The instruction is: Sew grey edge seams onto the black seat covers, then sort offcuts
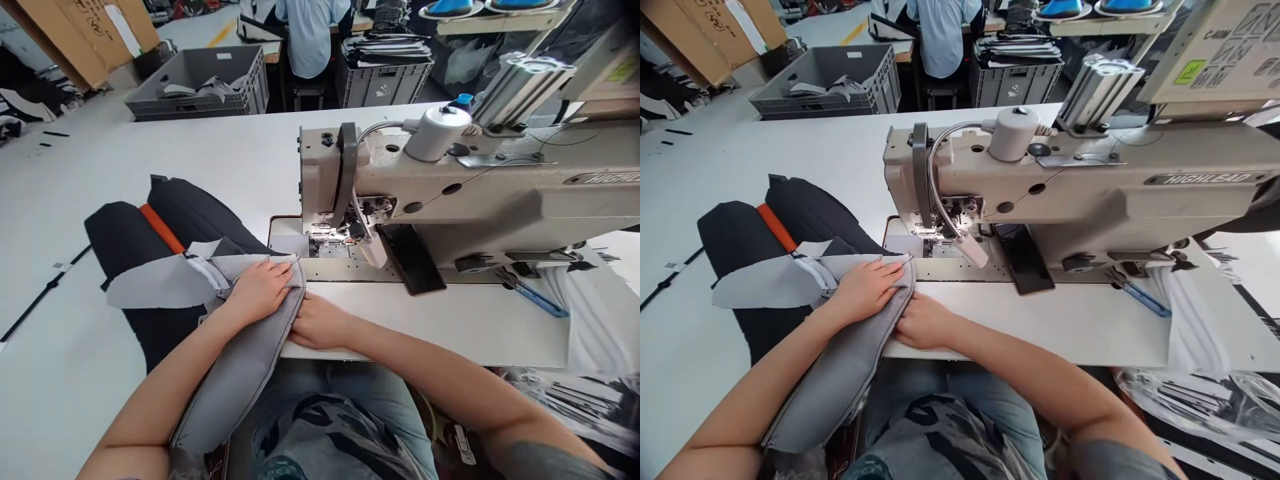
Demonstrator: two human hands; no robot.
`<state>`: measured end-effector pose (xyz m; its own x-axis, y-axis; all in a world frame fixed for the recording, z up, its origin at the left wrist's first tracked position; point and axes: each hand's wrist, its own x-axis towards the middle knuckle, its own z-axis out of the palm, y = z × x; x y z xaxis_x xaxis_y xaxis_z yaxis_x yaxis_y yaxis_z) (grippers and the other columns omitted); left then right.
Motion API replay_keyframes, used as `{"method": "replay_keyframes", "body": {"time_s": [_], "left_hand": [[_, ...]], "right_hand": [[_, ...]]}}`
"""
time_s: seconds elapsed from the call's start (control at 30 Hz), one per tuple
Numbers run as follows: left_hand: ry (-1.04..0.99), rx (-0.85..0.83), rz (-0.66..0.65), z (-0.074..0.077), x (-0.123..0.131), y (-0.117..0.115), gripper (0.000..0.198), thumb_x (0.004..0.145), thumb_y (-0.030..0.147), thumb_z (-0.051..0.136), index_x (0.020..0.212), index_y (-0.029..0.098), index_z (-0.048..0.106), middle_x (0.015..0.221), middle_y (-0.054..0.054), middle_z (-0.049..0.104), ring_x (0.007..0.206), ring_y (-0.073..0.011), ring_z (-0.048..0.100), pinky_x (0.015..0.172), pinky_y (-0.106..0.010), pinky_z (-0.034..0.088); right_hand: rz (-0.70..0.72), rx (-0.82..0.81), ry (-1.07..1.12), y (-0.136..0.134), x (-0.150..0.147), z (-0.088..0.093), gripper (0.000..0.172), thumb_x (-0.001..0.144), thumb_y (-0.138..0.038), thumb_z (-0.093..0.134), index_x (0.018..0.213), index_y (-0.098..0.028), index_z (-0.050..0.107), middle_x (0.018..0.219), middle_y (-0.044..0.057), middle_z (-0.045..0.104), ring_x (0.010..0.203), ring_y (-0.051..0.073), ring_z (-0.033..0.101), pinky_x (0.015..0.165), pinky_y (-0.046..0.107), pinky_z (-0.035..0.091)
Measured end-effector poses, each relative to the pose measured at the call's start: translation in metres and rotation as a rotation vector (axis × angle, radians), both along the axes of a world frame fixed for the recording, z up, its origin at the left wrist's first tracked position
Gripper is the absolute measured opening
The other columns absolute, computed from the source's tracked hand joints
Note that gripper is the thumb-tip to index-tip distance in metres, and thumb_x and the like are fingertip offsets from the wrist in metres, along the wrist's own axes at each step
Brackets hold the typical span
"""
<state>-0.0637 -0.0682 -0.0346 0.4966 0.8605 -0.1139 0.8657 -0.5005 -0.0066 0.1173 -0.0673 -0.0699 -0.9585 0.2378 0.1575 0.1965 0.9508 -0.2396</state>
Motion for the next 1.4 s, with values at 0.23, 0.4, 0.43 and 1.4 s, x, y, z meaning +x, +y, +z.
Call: {"method": "replay_keyframes", "body": {"time_s": [0.23,0.4,0.43,1.4], "left_hand": [[0.053,-0.024,0.041,0.004,0.024,-0.002,0.053,0.092,0.026,0.041,0.142,0.011,0.046,0.152,-0.007,0.04,0.112,-0.0294,0.053,0.092,-0.045,0.045],[0.043,-0.047,0.037,0.003,0.03,0.011,0.05,0.091,0.028,0.04,0.137,0.012,0.053,0.148,-0.006,0.046,0.108,-0.0301,0.054,0.087,-0.046,0.045],[0.042,-0.044,0.022,0.003,0.03,0.014,0.051,0.091,0.028,0.041,0.138,0.012,0.052,0.148,-0.006,0.046,0.107,-0.03,0.054,0.087,-0.045,0.045],[0.011,0.063,-0.09,-0.005,0.026,0.056,0.048,0.089,0.025,0.04,0.133,0.012,0.055,0.143,-0.006,0.052,0.111,-0.0296,0.054,0.088,-0.045,0.045]], "right_hand": [[-0.449,0.002,-0.018,0.03,0.051,-0.003,0.04,0.096,-0.027,0.042,0.131,-0.015,0.058,0.09,0.008,0.067,0.08,0.018,0.059,0.065,0.03,0.04],[-0.497,-0.017,-0.195,0.033,0.041,-0.002,0.043,0.097,-0.03,0.039,0.135,-0.017,0.056,0.085,0.007,0.069,0.08,0.017,0.061,0.065,0.029,0.036],[-0.52,-0.017,-0.2,0.032,0.04,-0.002,0.044,0.098,-0.03,0.038,0.135,-0.017,0.056,0.084,0.008,0.069,0.08,0.017,0.061,0.064,0.029,0.035],[-0.774,0.044,-0.187,0.04,0.032,-0.005,0.046,0.096,-0.023,0.036,0.14,-0.018,0.052,0.081,0.007,0.07,0.074,0.015,0.06,0.056,0.029,0.03]]}}
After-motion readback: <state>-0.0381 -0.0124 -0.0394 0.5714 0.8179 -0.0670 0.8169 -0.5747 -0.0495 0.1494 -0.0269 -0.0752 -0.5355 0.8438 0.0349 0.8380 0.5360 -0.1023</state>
